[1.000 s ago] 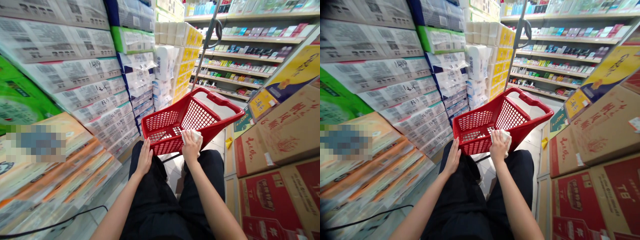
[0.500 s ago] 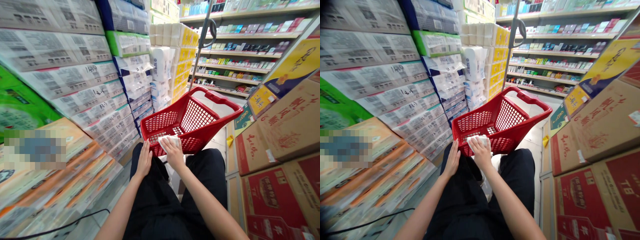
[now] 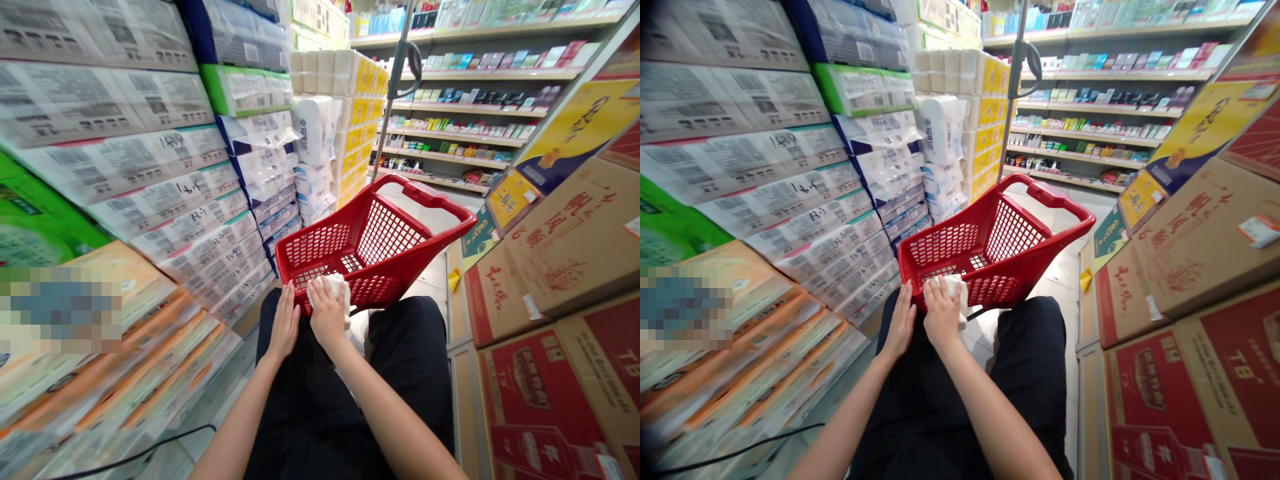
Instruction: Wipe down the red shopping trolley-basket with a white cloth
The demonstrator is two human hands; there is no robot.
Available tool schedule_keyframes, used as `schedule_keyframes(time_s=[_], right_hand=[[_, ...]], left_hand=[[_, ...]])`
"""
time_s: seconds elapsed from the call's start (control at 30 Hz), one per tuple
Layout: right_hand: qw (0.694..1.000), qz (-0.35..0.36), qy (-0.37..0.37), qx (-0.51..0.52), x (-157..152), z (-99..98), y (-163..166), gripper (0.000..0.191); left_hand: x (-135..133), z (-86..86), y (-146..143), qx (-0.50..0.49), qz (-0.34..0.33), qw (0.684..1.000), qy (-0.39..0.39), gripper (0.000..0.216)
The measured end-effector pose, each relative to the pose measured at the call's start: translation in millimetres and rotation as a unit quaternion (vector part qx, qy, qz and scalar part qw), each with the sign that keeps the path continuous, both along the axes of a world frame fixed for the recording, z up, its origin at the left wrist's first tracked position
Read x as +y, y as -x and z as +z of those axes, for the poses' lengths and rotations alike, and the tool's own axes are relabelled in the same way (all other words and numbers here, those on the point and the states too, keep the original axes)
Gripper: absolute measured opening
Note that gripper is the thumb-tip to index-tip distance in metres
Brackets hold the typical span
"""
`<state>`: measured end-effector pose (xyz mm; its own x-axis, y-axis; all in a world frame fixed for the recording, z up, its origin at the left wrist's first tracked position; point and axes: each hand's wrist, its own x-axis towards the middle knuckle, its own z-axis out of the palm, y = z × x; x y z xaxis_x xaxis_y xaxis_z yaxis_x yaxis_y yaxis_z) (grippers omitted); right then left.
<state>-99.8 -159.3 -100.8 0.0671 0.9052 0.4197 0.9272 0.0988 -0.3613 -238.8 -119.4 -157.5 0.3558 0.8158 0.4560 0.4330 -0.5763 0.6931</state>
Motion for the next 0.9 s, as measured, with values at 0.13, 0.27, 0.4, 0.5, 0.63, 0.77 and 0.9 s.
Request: schedule_keyframes(time_s=[0.13,0.27,0.4,0.5,0.63,0.77,0.9], right_hand=[[0.997,0.067,0.005,-0.027,-3,-3.9,19,0.056],[0.995,0.082,-0.015,-0.063,-7,-1.9,-20,0.056],[0.996,0.005,-0.03,-0.086,-12,3.3,-88,0.061],[0.994,-0.06,-0.037,-0.088,-15,8.5,-132,0.065],[0.988,-0.137,-0.027,-0.063,-12,10.3,-130,0.068],[0.995,-0.092,-0.001,-0.027,-5,2.8,-55,0.062],[0.999,0.037,0.001,-0.014,-5,-4.3,14,0.054]], left_hand=[[1,-2.1,2,0.009,-0.001,1.0,-0.007,0.055],[-1,0.5,-1,0.007,0.014,1.0,0.001,0.055],[-3,2.5,-5,-0.006,0.021,1.0,0.002,0.055],[-3,2.4,-7,-0.013,0.027,1.0,-0.001,0.056],[-3,2.2,-8,-0.017,0.026,0.999,-0.006,0.057],[0,-0.7,-4,0.001,0.015,1.0,-0.009,0.057],[3,-6.7,1,0.012,-0.003,1.0,-0.021,0.058]])
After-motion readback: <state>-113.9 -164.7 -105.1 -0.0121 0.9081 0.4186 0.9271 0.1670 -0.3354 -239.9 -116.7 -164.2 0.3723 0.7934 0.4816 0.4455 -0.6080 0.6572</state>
